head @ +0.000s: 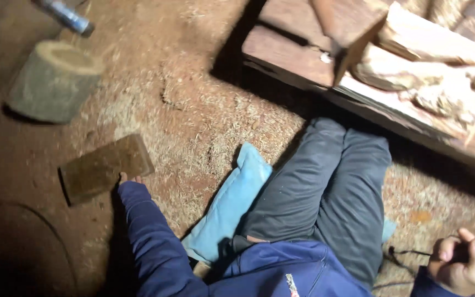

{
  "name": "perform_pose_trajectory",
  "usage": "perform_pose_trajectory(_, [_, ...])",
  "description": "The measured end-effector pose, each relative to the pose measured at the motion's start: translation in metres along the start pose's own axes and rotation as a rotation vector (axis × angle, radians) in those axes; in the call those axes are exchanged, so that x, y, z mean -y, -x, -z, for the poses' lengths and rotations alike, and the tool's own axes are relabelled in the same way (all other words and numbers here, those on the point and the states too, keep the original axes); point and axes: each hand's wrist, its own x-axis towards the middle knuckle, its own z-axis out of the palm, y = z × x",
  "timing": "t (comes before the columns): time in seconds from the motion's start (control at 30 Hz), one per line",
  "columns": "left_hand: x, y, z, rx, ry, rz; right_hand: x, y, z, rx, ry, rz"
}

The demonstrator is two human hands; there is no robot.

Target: Carving intricate details into a wooden figure using a handheld rotary power tool.

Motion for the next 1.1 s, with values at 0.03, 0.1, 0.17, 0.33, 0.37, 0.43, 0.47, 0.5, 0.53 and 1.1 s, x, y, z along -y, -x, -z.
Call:
perform_pose_trajectory(0.03, [-0.002,-0.009,-0.007,-0.214,0.0,0.081,-0.003,-0.002,0.012,0.015,-0.012,-0.01])
perform_pose_trajectory(0.1, [-0.007,-0.006,-0.027,-0.431,-0.012,0.163,-0.009,-0.004,0.03,0.021,-0.017,-0.02])
perform_pose_trajectory(0.17, [-0.017,0.017,-0.035,-0.426,-0.292,0.066,-0.015,-0.009,0.038,0.028,-0.016,0.052])
perform_pose_trajectory(0.33, [-0.073,0.093,-0.03,-0.461,-0.914,-0.176,0.006,-0.001,0.002,-0.03,0.119,-0.063])
perform_pose_trajectory(0.37, [-0.085,0.112,-0.033,-0.458,-1.054,-0.218,0.008,0.002,0.0,-0.036,0.13,-0.073])
perform_pose_trajectory(0.43, [-0.079,0.136,-0.04,-0.442,-1.332,-0.286,-0.014,-0.013,0.005,0.079,0.019,-0.158])
perform_pose_trajectory(0.47, [-0.083,0.152,-0.039,-0.428,-1.468,-0.311,-0.022,-0.024,0.01,0.179,-0.098,-0.238])
perform_pose_trajectory(0.5, [-0.061,0.14,-0.038,-0.429,-1.463,-0.304,-0.024,-0.025,0.006,0.185,-0.093,-0.236])
perform_pose_trajectory(0.53, [-0.038,0.129,-0.038,-0.401,-1.586,-0.287,-0.024,-0.028,0.002,0.206,-0.139,-0.237])
perform_pose_trajectory(1.1, [0.25,0.015,-0.122,0.03,-0.054,0.011,-0.019,-0.011,-0.021,0.184,-0.167,-0.175])
